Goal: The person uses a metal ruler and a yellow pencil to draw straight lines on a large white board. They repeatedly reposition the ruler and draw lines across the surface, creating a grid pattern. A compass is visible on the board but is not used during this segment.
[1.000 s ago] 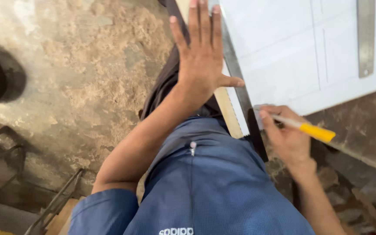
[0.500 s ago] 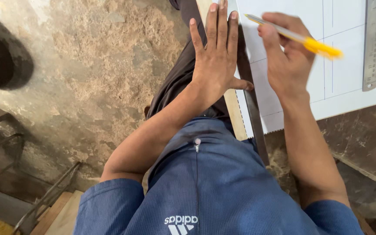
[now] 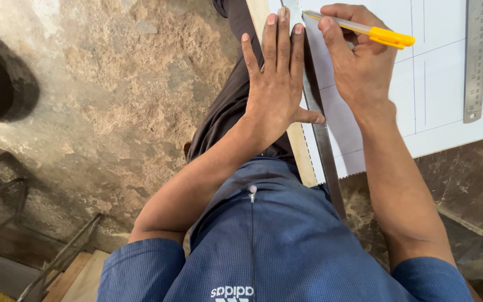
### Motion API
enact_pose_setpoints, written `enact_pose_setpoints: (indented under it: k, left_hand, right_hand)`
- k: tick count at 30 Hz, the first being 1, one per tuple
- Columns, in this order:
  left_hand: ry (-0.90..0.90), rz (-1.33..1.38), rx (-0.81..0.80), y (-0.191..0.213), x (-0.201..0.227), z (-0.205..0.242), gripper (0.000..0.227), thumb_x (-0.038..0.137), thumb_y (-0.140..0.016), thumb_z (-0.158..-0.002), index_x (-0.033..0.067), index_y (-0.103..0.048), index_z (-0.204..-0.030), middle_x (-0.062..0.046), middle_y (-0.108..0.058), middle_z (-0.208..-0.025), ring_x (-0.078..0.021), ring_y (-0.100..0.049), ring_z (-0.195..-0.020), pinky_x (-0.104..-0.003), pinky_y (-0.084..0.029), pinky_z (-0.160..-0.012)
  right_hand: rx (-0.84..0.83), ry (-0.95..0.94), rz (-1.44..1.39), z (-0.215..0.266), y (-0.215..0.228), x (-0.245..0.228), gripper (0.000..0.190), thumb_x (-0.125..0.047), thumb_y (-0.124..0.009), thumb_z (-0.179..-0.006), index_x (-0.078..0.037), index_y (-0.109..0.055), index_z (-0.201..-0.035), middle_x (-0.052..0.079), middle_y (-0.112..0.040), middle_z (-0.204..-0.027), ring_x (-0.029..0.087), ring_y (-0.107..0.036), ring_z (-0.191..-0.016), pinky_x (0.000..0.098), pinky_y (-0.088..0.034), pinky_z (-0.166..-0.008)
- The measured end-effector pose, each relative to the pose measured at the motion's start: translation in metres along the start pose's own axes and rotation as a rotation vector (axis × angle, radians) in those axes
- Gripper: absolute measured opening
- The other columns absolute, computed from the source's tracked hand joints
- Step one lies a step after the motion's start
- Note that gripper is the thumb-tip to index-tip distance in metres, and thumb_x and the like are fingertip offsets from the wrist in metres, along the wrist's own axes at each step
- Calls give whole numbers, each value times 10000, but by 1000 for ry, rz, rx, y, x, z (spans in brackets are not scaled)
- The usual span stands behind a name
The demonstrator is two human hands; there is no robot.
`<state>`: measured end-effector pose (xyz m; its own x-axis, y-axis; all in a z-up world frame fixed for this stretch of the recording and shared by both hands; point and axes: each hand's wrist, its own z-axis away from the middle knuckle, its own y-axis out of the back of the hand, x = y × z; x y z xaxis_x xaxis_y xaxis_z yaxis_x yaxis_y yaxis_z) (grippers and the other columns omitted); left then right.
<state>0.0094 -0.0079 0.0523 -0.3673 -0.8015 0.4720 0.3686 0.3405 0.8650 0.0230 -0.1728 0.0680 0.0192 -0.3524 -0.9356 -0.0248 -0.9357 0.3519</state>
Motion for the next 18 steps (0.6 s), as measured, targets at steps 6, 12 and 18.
enact_pose_setpoints:
  k: [6, 12, 18]
  left_hand:
    - [-5, -35, -15, -5, -2, -1, 1574, 834, -795, -536, -166, -167, -1576, -418, -61, -1627, -521, -34, -1554, -809, 4, -1182]
    - [-18, -9, 29, -8, -2, 0, 1566, 814, -821, -550, -154, -160, -1587, -400, -80, -1641, -504, -33, -1565, -796, -2, -1212]
    - [-8, -16, -2, -4, -1, -5, 1579, 818, -821, -539, -143, -119, -1577, -396, -68, -1636, -502, -16, -1559, -794, 11, -1206]
  right_hand:
    - [-116, -119, 305, 26, 24, -33, 159, -150, -697, -1120, -17, -732, -1199, 54, -746, -1062, 92, -666, -928, 225, -498, -780]
    - [-127, -237, 264, 58, 35, -47, 190, -200, -717, -1104, -43, -731, -1210, 35, -745, -1024, 82, -651, -910, 218, -496, -779]
    - [-64, -286, 342, 64, 37, -36, 193, -175, -724, -1045, -21, -742, -1160, 66, -734, -953, 148, -552, -745, 271, -419, -668]
